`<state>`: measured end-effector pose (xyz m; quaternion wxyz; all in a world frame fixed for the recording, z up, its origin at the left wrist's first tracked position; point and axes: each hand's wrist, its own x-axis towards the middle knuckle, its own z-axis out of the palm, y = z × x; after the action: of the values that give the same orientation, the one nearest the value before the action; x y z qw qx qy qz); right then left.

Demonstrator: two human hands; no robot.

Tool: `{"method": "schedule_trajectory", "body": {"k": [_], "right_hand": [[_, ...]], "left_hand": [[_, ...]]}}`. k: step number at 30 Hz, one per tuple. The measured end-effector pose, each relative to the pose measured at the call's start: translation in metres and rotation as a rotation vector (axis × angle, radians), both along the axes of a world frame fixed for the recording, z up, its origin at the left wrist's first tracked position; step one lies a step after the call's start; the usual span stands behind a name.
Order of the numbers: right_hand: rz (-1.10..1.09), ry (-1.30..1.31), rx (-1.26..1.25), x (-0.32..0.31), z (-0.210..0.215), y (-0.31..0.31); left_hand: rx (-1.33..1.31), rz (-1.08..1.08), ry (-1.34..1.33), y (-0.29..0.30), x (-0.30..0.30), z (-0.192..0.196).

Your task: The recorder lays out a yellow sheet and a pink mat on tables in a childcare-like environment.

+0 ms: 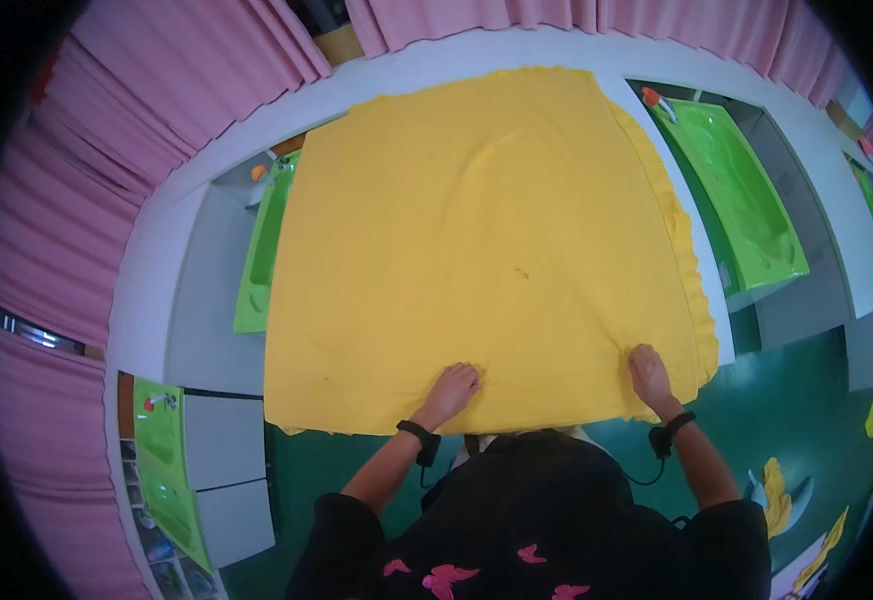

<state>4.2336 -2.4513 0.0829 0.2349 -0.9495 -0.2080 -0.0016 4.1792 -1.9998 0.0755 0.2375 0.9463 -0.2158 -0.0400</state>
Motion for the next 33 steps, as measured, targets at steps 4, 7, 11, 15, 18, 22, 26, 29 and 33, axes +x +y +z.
{"method": "schedule_trajectory", "body": {"k": [4,7,11,15,18,22,26,29,33], "right_hand": [[0.024,-0.116,0.161,-0.005,0.023,0.011],[0.025,-0.120,0.180,-0.007,0.024,0.011],[0.002,-0.064,0.085,-0.002,0.006,0.012],[-0.006,-0.093,0.027,-0.003,0.001,0.011],[0.045,-0.104,0.049,-0.005,0.012,0.010],[0.133,-0.050,0.005,-0.008,0.011,-0.001],[0.175,0.008,-0.061,-0.015,-0.003,-0.005],[0.214,-0.003,-0.083,-0.020,-0.011,-0.012],[0.080,-0.029,-0.033,-0.046,0.031,0.001]], "left_hand": [[-0.049,-0.011,0.034,0.004,0.005,0.008],[-0.082,-0.046,-0.065,0.005,0.008,0.008],[-0.108,-0.028,0.021,0.000,0.004,0.005],[-0.084,-0.043,0.063,0.002,0.009,0.011],[-0.140,-0.055,0.008,0.003,0.004,0.019],[-0.142,-0.047,0.009,0.007,-0.004,0.023],[-0.161,-0.112,0.003,0.005,-0.009,0.010],[-0.059,-0.140,0.000,0.005,-0.011,0.003],[0.122,-0.021,-0.064,0.018,-0.047,0.012]]}}
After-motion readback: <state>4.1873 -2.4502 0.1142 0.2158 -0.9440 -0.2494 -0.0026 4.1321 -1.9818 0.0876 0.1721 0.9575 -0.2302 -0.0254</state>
